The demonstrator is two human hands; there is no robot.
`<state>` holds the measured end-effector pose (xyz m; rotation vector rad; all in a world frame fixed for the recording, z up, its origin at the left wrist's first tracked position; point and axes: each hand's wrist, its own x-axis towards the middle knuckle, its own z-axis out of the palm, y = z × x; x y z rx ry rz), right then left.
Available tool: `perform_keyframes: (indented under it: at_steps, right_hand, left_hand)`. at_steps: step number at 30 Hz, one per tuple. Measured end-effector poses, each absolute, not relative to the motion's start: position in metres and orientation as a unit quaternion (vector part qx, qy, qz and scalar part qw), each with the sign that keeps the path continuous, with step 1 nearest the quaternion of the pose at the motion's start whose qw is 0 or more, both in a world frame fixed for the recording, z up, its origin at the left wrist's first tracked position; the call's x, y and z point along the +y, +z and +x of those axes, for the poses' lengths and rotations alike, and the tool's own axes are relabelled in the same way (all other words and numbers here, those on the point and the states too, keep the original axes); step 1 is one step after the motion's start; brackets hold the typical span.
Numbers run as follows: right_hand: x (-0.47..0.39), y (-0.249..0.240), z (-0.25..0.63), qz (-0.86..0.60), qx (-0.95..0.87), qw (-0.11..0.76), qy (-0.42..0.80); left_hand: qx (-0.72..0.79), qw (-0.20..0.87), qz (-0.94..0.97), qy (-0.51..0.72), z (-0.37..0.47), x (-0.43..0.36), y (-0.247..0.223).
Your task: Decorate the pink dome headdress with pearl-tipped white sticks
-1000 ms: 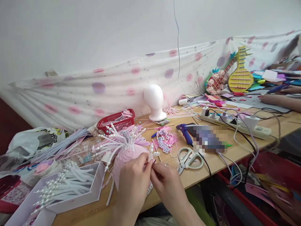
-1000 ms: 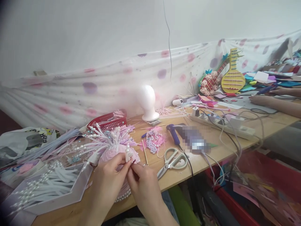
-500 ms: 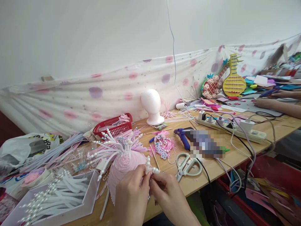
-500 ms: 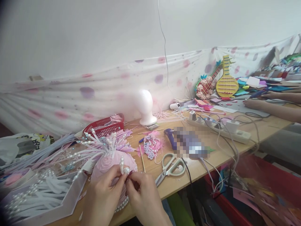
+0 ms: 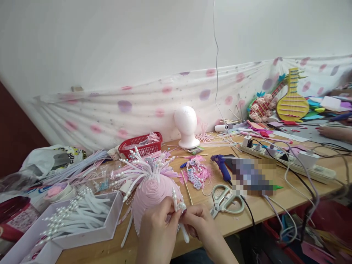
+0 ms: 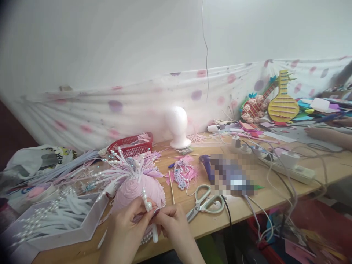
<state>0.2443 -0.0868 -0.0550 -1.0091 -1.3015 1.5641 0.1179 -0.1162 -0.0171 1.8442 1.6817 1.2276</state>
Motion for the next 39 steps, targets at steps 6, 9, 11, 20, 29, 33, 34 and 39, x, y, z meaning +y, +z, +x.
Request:
perform_keyframes:
  at_steps: [6,9,11,20,29,33,34,39]
  right_hand:
    - [-0.086,-0.061,0.245,-0.401,-0.524,0.407,0.631]
    - [-0.085,-0.062,0.244,-0.396,-0.502,0.405,0.654]
    - [-0.086,-0.06,0.245,-0.386,-0.477,0.41,0.675]
    - [-0.093,-0.052,0.245,-0.355,-0.441,0.416,0.712]
    - [-0.073,-0.039,0.267,-0.333,-0.582,0.55,0.498]
    - [-0.063,-0.02,0.263,-0.262,-0.646,0.562,0.445]
    - [-0.059,-0.017,0.261,-0.258,-0.646,0.567,0.442]
    - [-0.021,-0.013,0.257,-0.31,-0.597,0.587,0.45]
  left_hand:
    - [0.598,0.29,0.625,0.41,0.116,-0.11,-0.008]
    - [0.58,0.337,0.616,0.412,0.113,-0.11,0.001]
    - [0.565,0.358,0.612,0.422,0.113,-0.11,0.005]
    - [0.516,0.397,0.58,0.49,0.114,-0.102,0.003]
    - [0.504,0.404,0.605,0.466,0.113,-0.102,0.006]
    - [0.5,0.4,0.634,0.435,0.117,-0.1,0.01]
    - [0.5,0.398,0.636,0.432,0.117,-0.098,0.011]
    - [0.529,0.333,0.645,0.44,0.105,-0.087,0.023]
